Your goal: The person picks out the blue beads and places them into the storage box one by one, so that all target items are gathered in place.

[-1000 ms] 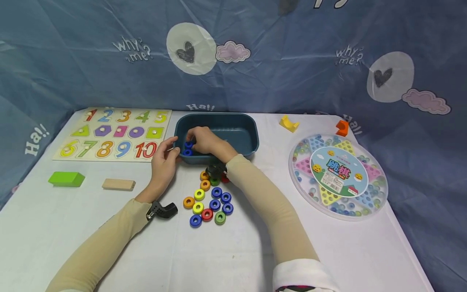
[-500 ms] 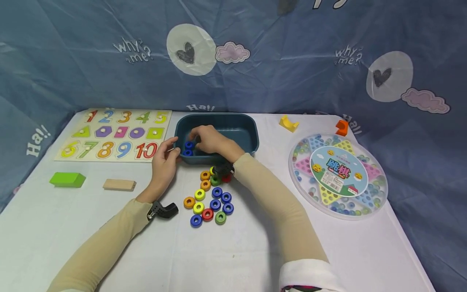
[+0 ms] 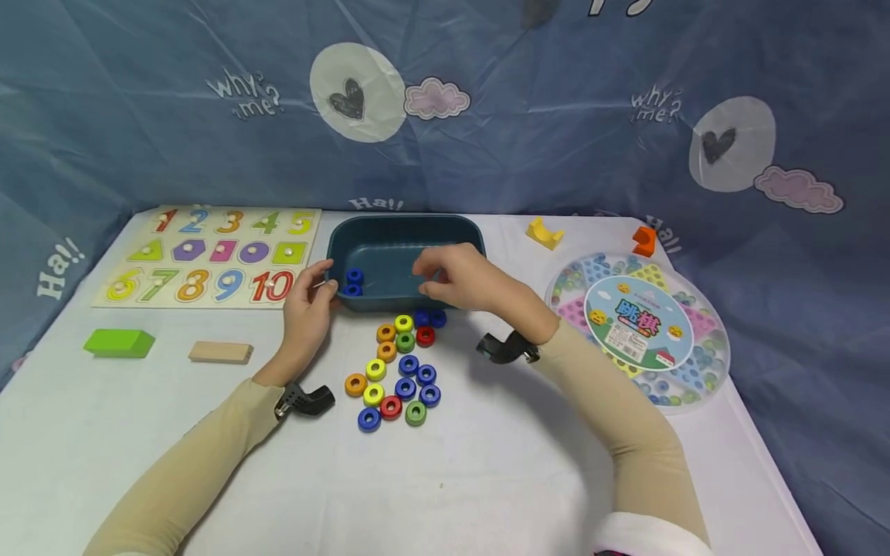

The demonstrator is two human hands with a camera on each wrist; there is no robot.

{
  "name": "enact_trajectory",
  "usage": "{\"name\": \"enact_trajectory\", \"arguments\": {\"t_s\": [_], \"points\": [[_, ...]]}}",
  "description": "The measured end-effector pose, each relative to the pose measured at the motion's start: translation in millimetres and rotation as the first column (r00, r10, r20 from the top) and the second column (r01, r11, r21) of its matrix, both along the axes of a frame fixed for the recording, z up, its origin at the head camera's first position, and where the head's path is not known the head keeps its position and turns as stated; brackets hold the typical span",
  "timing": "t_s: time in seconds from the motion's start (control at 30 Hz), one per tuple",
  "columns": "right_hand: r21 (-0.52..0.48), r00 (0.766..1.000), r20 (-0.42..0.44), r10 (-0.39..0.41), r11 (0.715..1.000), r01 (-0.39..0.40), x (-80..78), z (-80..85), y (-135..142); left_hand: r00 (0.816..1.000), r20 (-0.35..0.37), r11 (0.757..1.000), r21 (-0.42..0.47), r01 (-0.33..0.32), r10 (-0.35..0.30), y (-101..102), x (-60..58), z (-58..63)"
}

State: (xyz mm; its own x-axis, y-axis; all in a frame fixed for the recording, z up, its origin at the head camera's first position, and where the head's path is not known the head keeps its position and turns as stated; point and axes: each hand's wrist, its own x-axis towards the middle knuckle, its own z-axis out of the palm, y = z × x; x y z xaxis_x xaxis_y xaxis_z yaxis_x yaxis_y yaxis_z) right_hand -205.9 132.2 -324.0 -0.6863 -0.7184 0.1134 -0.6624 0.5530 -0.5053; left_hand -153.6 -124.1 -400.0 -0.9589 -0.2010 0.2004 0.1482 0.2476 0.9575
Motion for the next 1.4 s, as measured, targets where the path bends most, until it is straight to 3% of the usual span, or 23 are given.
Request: {"name": "enact_trajectory", "arguments": {"t_s": [0.13,0.33,0.47,0.63,1.03,1.4], "points": [[-0.007,1.0,0.024,-0.016,1.0,0.016,19.4,-10.9,16.5,1.0,0.006,1.0,-0.004,0.0,0.0,-1.1,-0.5,0.8],[0.058,0.998,0.032,-0.051,0.997,0.049,35.5,-45.0,24.7,1.0,0.01,1.0,-0.004,0.005,-0.005,-0.9,-0.2,0.9],[0.073,0.996,-0.015,-0.089,0.993,0.09,40.5,-65.1,23.8,1.0,0.009,1.0,0.007,0.005,-0.005,-0.1,0.7,1.0],[0.041,0.989,-0.088,-0.12,0.991,0.124,42.9,-78.8,21.2,1.0,0.009,1.0,0.009,0.011,-0.011,1.1,0.0,0.2],[-0.082,0.974,-0.088,-0.208,0.976,0.201,39.8,-90.4,18.6,1.0,0.026,1.0,-0.004,0.003,-0.003,-0.7,-1.4,-1.7],[-0.054,0.978,-0.089,-0.188,0.981,0.184,40.4,-85.3,17.4,1.0,0.018,1.0,-0.01,-0.003,0.003,-0.8,0.4,-0.6]]}}
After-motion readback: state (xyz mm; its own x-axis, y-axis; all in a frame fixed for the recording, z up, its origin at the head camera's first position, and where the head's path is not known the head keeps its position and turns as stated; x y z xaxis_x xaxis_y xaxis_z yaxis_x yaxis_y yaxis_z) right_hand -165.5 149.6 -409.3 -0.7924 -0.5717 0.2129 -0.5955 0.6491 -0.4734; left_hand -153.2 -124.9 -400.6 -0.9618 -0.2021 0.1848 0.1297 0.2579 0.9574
